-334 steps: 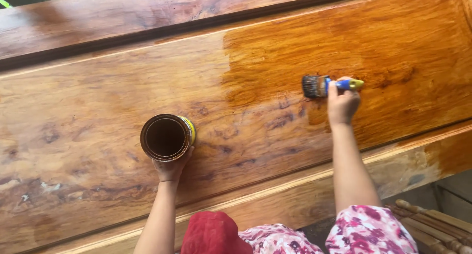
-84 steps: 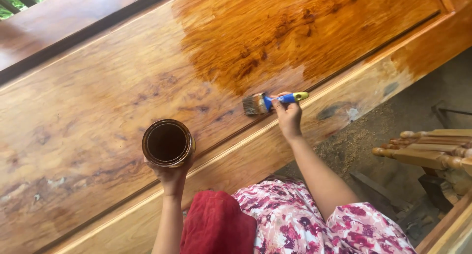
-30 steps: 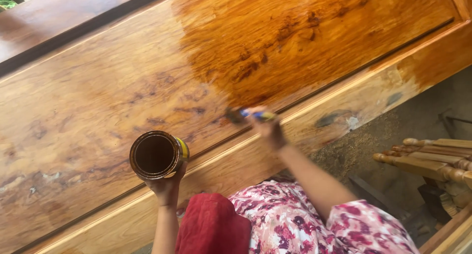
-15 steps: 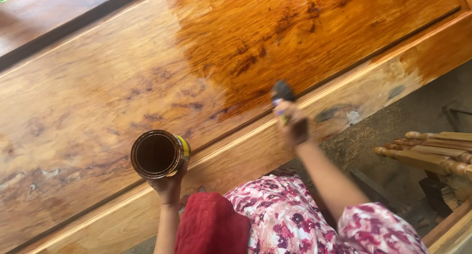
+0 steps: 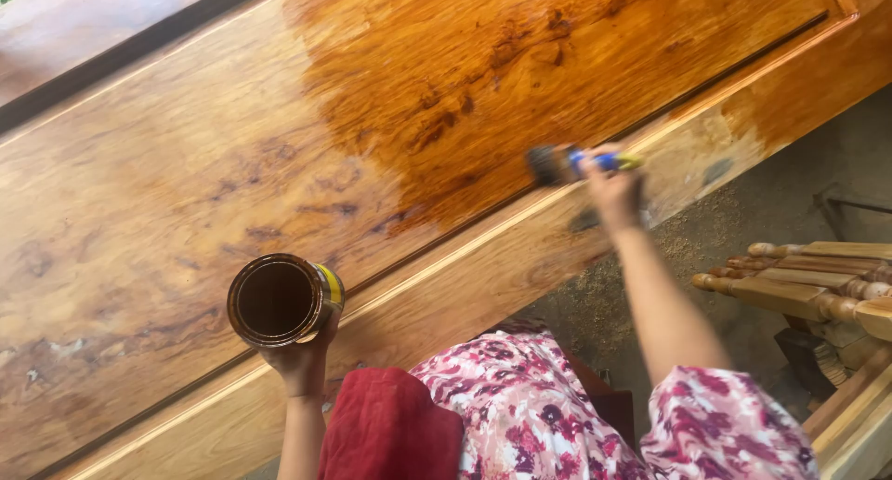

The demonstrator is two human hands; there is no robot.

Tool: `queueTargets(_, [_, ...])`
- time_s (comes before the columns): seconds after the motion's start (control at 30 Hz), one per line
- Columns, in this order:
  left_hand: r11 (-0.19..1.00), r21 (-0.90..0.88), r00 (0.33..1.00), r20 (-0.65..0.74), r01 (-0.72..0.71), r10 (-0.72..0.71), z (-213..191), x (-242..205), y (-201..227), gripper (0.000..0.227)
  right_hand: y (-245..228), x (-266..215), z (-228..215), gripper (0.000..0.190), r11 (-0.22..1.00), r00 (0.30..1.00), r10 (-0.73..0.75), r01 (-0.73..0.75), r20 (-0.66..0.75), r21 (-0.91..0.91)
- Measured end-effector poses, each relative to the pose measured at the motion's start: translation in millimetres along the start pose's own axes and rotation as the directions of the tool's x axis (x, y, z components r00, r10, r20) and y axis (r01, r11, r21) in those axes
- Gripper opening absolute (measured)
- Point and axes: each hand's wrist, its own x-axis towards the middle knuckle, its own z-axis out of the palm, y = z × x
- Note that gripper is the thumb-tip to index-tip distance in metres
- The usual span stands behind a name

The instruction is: Apply varnish to a wooden door using a paintbrush.

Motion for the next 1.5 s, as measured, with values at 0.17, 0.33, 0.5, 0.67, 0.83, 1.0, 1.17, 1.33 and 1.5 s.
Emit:
queueTargets(0.17, [0.997, 0.081, 1.0, -0.022, 0.008, -0.006, 5.9, -4.3, 18.4, 0.095, 59.4, 49.9, -102.7, 0.009, 0.983, 0.951, -0.031, -0.027, -0.309, -0.181])
queueTargets(0.33, [0.999, 0.051, 1.0, -0.011, -0.014, 0.015, 11.2, -8.7, 21.8, 0.094, 114.7, 70.3, -137.8, 0.013, 0.981, 0.871, -0.157, 0.084, -0.466, -0.173])
queueTargets(0.5, [0.982, 0.186, 1.0, 0.004, -0.028, 0.028, 16.4, -10.0, 22.1, 0.094, 82.3, 43.7, -74.6, 0.007, 0.963, 0.791, 0.238, -0.267, -0.564, 0.033])
queueTargets(0.67, [0.994, 0.108, 1.0, 0.0, -0.007, 0.007, 30.8, -8.9, 22.5, 0.099, 43.2, -20.1, -10.2, 0.01, 0.996, 0.951, -0.044, 0.017, -0.305, -0.091])
queueTargets(0.83, [0.996, -0.085, 1.0, 0.003, 0.029, -0.028, 36.8, -7.3, 39.4, 0.098, 59.5, 23.3, -72.6, 0.016, 0.99, 0.904, -0.045, -0.018, -0.425, -0.142])
queueTargets(1.0, [1.0, 0.023, 1.0, 0.015, -0.014, 0.013, 32.8, -18.0, 30.2, 0.095, 90.3, 63.7, -99.7, 0.018, 0.979, 0.754, 0.169, -0.205, -0.635, 0.016])
queueTargets(1.17, [0.992, 0.125, 1.0, -0.018, -0.003, 0.005, 30.8, -29.3, 21.8, 0.1, 36.2, 15.1, -26.4, 0.023, 0.949, 0.858, 0.314, -0.271, -0.407, 0.162])
queueTargets(1.33, [0.998, 0.059, 1.0, -0.025, 0.003, -0.002, 38.8, -27.1, 24.0, 0.1, 5.3, -68.1, 68.3, 0.02, 0.997, 0.981, 0.033, -0.019, -0.192, 0.073])
queueTargets(1.5, [1.0, 0.012, 1.0, -0.01, 0.018, -0.018, 44.7, -23.2, 25.6, 0.098, -62.8, -78.9, 97.8, 0.023, 0.978, 0.999, -0.024, 0.028, -0.022, 0.206])
